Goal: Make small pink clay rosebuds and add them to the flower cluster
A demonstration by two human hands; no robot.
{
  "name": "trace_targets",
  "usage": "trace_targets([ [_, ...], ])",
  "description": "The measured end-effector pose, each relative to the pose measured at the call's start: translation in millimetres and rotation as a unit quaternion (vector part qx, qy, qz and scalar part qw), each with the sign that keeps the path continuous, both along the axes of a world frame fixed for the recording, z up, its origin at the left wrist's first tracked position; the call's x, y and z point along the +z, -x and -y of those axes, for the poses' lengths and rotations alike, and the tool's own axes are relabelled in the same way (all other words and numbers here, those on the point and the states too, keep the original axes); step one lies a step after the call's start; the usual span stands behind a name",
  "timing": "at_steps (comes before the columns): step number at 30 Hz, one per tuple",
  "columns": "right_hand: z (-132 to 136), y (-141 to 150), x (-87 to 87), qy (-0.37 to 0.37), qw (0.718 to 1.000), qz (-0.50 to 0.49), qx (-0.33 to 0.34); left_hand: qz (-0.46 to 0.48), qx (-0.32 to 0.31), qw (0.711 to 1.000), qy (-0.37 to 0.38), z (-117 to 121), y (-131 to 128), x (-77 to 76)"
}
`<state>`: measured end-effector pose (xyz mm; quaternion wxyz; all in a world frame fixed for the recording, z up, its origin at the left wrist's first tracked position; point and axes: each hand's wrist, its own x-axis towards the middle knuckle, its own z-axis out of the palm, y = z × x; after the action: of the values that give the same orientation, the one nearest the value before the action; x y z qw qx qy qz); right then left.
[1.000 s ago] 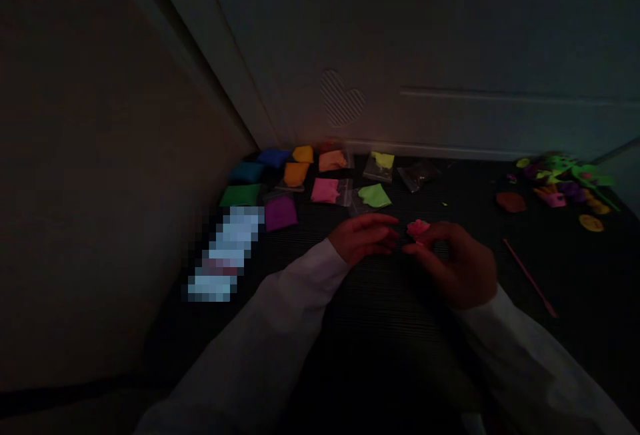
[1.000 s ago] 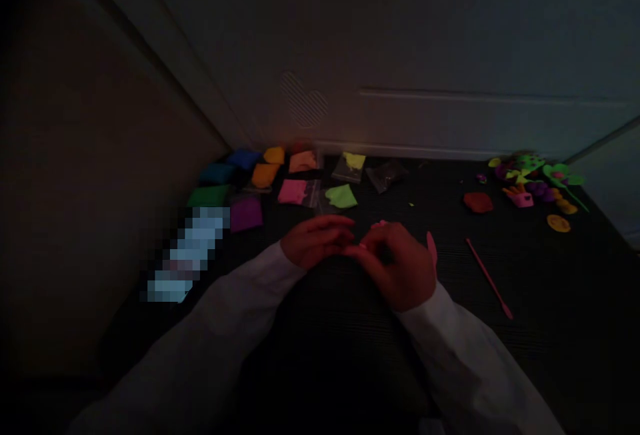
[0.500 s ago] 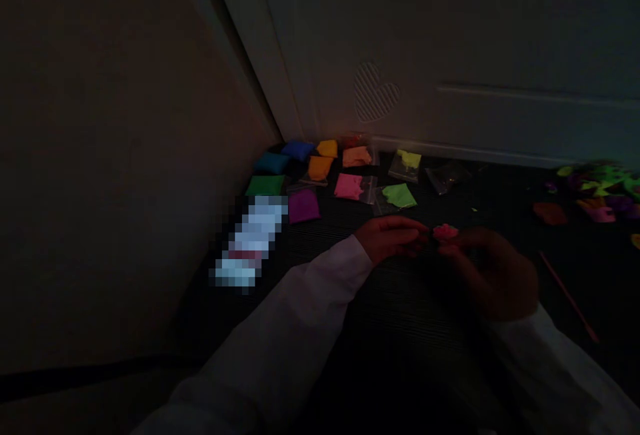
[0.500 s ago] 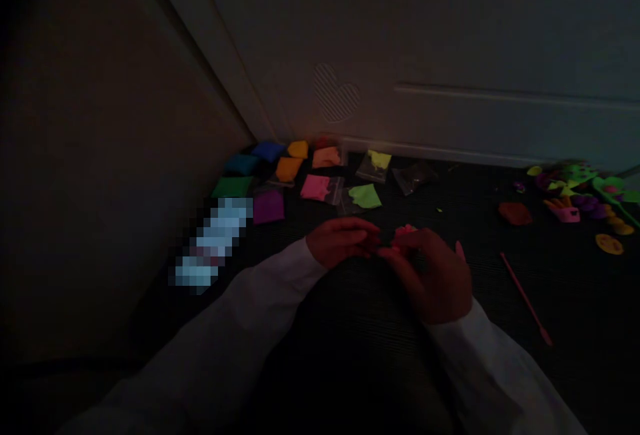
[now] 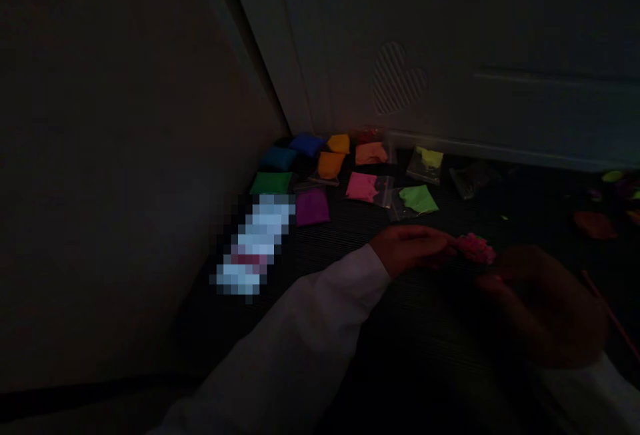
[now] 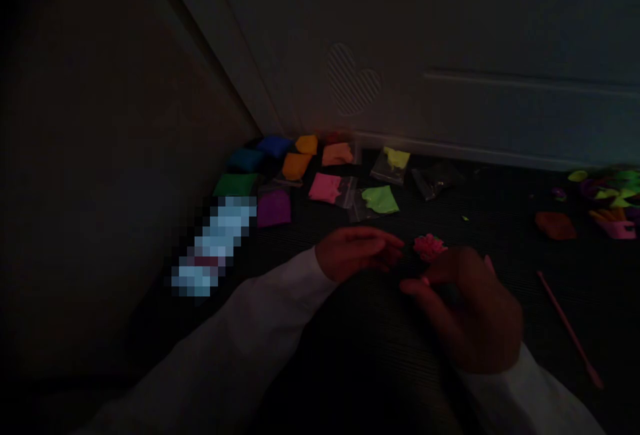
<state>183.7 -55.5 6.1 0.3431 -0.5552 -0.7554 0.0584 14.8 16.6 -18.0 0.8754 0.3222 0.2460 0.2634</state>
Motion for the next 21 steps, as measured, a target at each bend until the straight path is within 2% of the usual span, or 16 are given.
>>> trace_targets([
  [6,-2.7,4.8,-3.1,-0.069,0.996,0.061,0.016,0.038,-0.026,0.998,0.037,5.3,-1.3,0.1],
  [13,-7.1,1.6,-10.2,-0.086,0.993,0.084,0.014,0.076,-0.039,0.996,0.014,7.1,0.5,-3.3],
  [21,-11.9,16.1,-3.3,-0.107,0.981,0.16,-0.009,0.101,-0.079,0.991,0.025,6.2,3.6,3.1],
])
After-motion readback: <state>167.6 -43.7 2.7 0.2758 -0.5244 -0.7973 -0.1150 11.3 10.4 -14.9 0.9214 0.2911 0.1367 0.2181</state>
